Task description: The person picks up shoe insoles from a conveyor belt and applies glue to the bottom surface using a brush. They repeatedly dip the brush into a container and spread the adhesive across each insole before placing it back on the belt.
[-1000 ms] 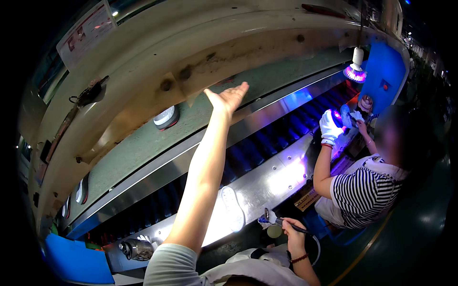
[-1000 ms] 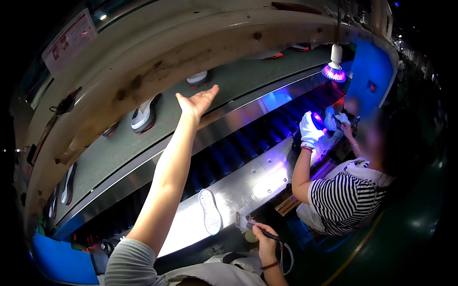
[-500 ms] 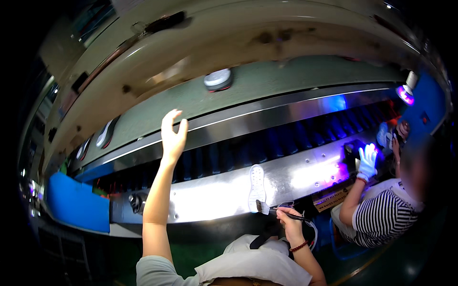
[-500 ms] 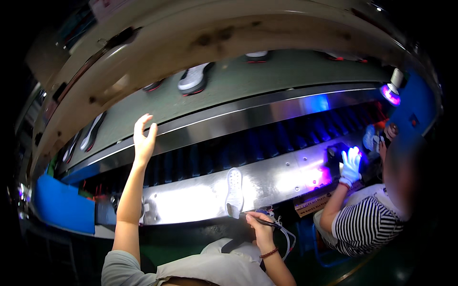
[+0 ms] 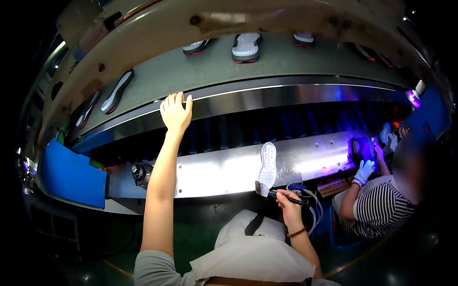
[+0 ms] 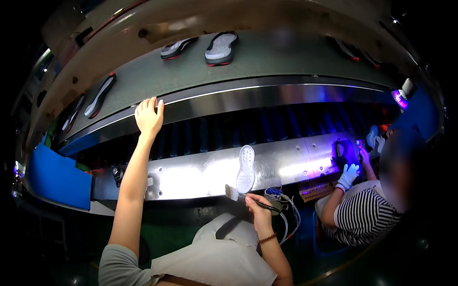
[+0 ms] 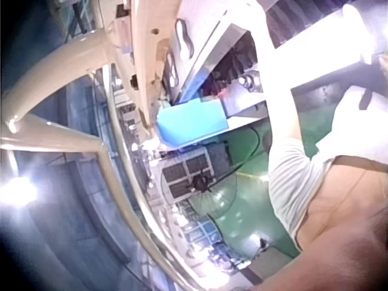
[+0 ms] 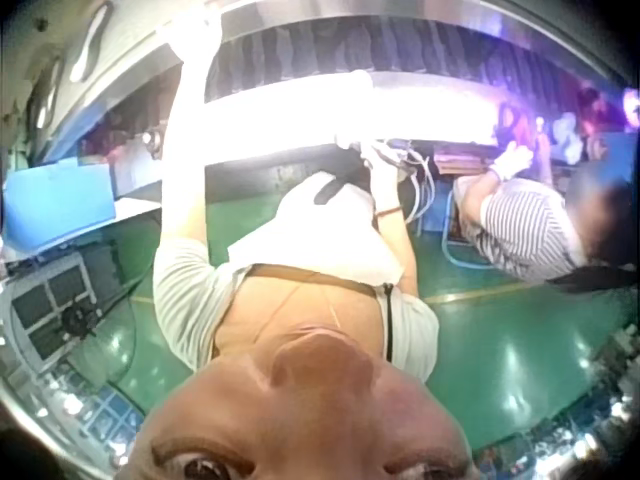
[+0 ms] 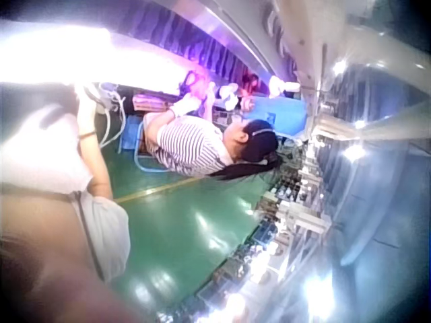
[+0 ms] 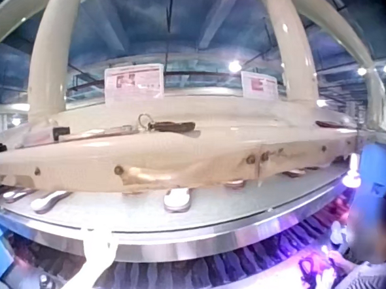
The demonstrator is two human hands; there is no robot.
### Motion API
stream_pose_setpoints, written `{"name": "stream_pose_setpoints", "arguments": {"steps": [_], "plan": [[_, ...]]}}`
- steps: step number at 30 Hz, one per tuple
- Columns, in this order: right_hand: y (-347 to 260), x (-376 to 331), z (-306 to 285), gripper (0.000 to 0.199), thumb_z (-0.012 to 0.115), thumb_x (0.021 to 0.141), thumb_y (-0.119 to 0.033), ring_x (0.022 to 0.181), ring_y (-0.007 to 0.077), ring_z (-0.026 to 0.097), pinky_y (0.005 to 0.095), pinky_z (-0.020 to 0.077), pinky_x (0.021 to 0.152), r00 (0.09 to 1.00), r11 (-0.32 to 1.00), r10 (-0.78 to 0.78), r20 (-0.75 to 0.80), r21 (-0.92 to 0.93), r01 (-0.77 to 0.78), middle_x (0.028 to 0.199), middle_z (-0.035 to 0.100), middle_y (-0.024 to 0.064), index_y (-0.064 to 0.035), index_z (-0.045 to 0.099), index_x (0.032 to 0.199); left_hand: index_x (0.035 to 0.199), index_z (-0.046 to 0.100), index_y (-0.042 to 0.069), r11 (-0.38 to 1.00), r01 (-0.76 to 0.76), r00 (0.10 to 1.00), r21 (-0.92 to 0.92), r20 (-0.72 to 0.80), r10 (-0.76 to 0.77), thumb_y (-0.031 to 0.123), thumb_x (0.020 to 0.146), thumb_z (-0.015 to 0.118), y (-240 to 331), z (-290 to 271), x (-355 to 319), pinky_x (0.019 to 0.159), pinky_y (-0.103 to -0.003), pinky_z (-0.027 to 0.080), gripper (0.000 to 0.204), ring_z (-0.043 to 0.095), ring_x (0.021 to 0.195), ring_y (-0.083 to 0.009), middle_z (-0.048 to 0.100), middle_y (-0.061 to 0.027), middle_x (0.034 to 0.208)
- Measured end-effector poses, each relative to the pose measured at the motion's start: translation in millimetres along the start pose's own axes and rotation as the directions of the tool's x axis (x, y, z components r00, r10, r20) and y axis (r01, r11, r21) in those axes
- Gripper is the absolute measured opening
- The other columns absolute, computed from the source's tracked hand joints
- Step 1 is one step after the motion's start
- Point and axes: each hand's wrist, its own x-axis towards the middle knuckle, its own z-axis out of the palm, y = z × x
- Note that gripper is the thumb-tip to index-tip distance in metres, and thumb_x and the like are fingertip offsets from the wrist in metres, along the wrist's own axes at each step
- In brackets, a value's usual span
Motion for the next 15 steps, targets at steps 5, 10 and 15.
{"name": "stream_pose_setpoints", "arguments": {"steps": [5, 10, 15], "plan": [[11.2, -15.6, 12.5, 0.017, 0.064, 0.077, -0.007, 0.063, 0.004, 0.051, 0.0149, 0.0382, 0.056, 0.998, 0.999, -0.046, -0.039, 0.016, 0.046, 0.077, 0.061, 0.0014, -0.0003, 0.061, 0.092, 0.085, 0.058, 0.008, 0.999, -0.012, 1.0, -0.039, -0.007, 0.012, 0.039, 0.08, 0.053, -1.5, -4.8, 2.8, 0.083, -0.039, 0.037, 0.032, 0.052, 0.089, -0.0234, 0.057, -0.0052, 0.087], [24.0, -31.0, 19.1, 0.016, 0.064, 0.077, -0.006, 0.063, 0.0042, 0.051, 0.0148, 0.0383, 0.056, 0.993, 0.996, -0.073, -0.098, 0.053, 0.078, 0.077, 0.061, 0.0019, -0.0001, 0.061, 0.091, 0.08, 0.057, 0.008, 0.999, -0.003, 0.998, -0.054, 0.059, 0.006, 0.042, 0.079, 0.053, -2.4, -9.9, 7.5, 0.079, -0.039, 0.038, 0.034, 0.052, 0.084, -0.0242, 0.056, -0.0056, 0.081], [30.8, -43.4, 20.0, 0.016, 0.064, 0.076, -0.005, 0.064, 0.0048, 0.052, 0.0152, 0.0388, 0.055, 0.987, 0.993, -0.077, -0.141, 0.081, 0.089, 0.084, 0.064, 0.0053, -0.0002, 0.061, 0.091, 0.079, 0.058, 0.008, 0.998, 0.008, 0.985, -0.068, 0.173, 0.004, 0.045, 0.079, 0.053, -4.2, -14.1, 13.9, 0.075, -0.039, 0.039, 0.037, 0.052, 0.082, -0.0249, 0.057, -0.0068, 0.079]]}}
